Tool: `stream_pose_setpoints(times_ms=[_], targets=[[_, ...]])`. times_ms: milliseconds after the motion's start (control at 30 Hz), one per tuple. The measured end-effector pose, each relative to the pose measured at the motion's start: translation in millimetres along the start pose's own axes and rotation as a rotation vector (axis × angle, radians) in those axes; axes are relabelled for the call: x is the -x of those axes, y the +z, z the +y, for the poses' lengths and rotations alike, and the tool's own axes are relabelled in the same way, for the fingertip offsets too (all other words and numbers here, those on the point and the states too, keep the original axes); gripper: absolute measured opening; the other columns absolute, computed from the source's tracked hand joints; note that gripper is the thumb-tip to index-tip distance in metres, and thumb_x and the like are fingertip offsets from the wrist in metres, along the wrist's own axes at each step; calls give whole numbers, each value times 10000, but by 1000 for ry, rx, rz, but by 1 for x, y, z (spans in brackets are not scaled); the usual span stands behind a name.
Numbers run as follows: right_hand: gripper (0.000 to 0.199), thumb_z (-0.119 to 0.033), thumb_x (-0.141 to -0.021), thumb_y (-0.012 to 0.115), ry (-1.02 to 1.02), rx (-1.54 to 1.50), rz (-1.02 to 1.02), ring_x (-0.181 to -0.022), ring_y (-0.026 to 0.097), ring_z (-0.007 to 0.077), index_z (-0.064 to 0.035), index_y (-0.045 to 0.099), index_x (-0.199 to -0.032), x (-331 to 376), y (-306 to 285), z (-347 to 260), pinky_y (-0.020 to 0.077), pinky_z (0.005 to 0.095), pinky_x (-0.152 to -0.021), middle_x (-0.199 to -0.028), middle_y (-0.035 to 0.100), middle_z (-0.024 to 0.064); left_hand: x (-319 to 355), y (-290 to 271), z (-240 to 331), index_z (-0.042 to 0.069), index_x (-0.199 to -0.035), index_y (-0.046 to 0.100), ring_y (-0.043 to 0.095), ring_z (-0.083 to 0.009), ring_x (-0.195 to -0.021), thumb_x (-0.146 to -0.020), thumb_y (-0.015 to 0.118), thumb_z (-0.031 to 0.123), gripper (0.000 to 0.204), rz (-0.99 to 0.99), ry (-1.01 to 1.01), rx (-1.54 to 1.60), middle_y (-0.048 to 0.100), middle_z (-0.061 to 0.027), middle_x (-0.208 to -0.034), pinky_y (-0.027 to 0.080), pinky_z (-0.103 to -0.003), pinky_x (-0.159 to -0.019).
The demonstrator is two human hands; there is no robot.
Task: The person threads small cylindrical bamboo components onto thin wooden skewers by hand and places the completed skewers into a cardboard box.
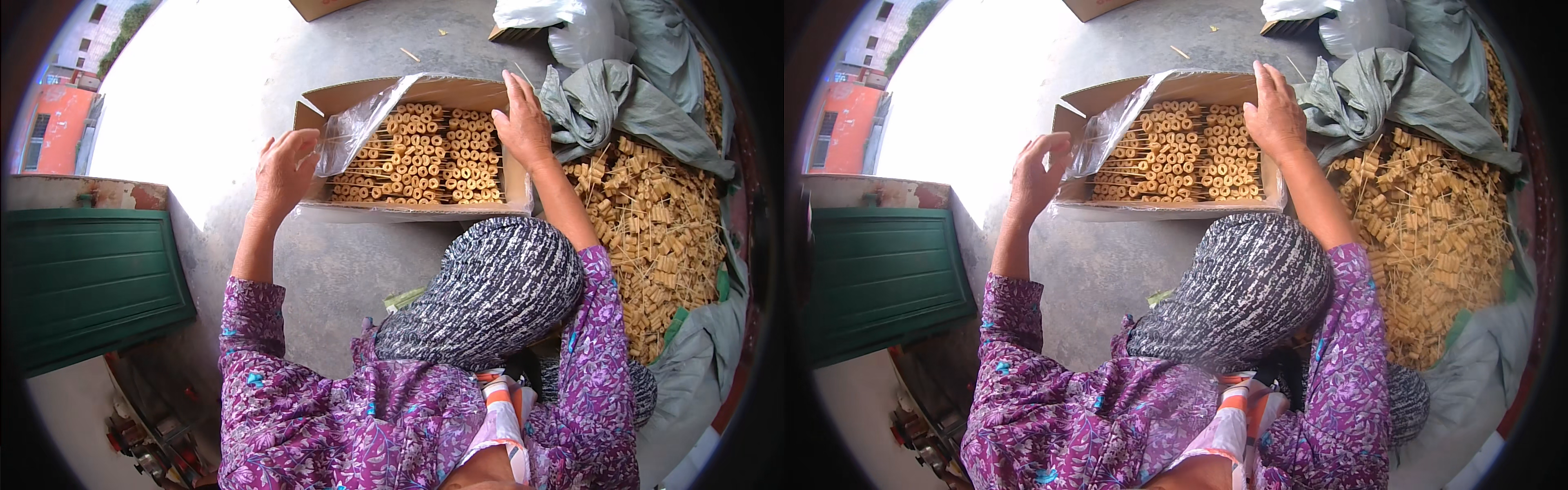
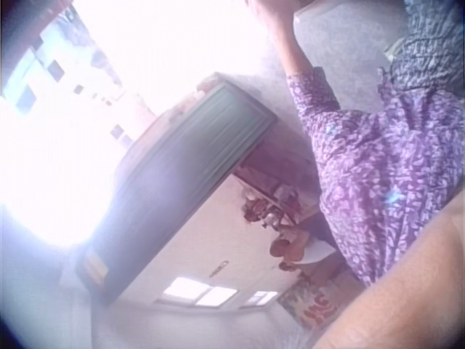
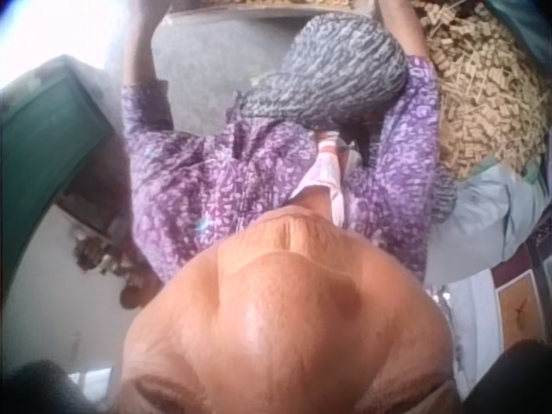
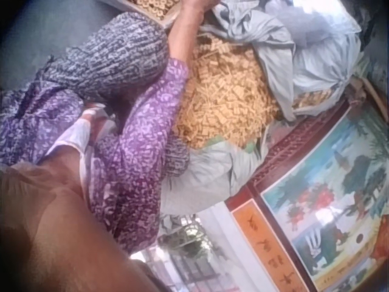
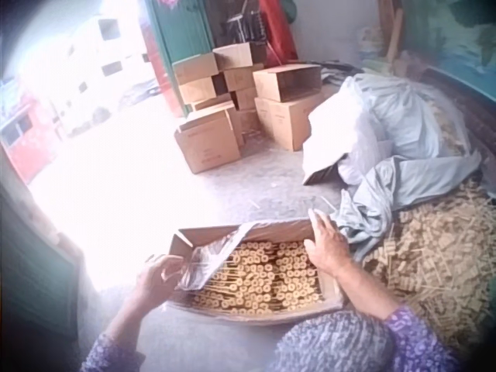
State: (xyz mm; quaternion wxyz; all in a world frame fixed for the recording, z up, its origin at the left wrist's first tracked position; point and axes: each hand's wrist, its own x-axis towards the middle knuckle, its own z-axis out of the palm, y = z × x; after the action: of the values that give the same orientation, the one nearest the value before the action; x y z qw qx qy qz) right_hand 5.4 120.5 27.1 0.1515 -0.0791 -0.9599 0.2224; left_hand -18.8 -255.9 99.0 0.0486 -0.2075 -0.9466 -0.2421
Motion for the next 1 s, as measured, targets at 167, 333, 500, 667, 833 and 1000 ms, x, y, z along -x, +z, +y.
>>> stream_pose_setpoints(times_ms=[167,333,500,667,833,1000], targets=[[682,-166,-837,621,28,-35,-12,-1302,439,307,-113,343,-1457,0,-5,-5,421,391,-1052,-1464,393,93,-54,20,41,65,-1226,610,597,-261,-1100,-846,673,450,545,-77,-19,57,611,-130,-1218,477,-469,-916],[716,-161,-834,624,50,-45,-7,-1294,459,308,-105,305,-1472,2,-8,-6,437,392,-1033,-1470,392,97,-97,79,75,86,-1136,631,576,-324,-1104,-791,709,459,514,-278,56,-351,613,-141,-1172,468,-428,-869],[737,-219,-828,656,71,-186,75,-1294,459,336,-37,311,-1454,2,-7,3,436,396,-1017,-1425,433,187,-100,134,55,112,-880,678,664,-250,-863,-893,627,240,139,237,93,55,693,-45,-877,475,-367,-802],[635,-464,-910,589,390,-969,-29,-1161,547,246,2,472,-1324,1,16,47,445,355,-968,-1258,574,166,-98,125,29,39,-984,678,632,-102,-840,-918,634,68,85,194,117,472,700,-56,-923,502,-246,-774],[408,-431,-974,513,627,-1303,-346,-906,561,125,-71,616,-1136,-3,6,72,463,288,-840,-995,638,22,-98,122,29,-13,-1025,665,645,-138,-955,-959,578,69,137,-39,-13,1044,696,-68,-995,485,-275,-922],[167,-218,-947,588,682,-1266,-510,-628,532,24,-85,602,-1048,-17,-27,73,439,170,-512,-782,587,-45,-96,119,44,-6,-989,669,633,-111,-924,-935,615,56,98,-20,-3,1127,702,-62,-943,501,-249,-872]])
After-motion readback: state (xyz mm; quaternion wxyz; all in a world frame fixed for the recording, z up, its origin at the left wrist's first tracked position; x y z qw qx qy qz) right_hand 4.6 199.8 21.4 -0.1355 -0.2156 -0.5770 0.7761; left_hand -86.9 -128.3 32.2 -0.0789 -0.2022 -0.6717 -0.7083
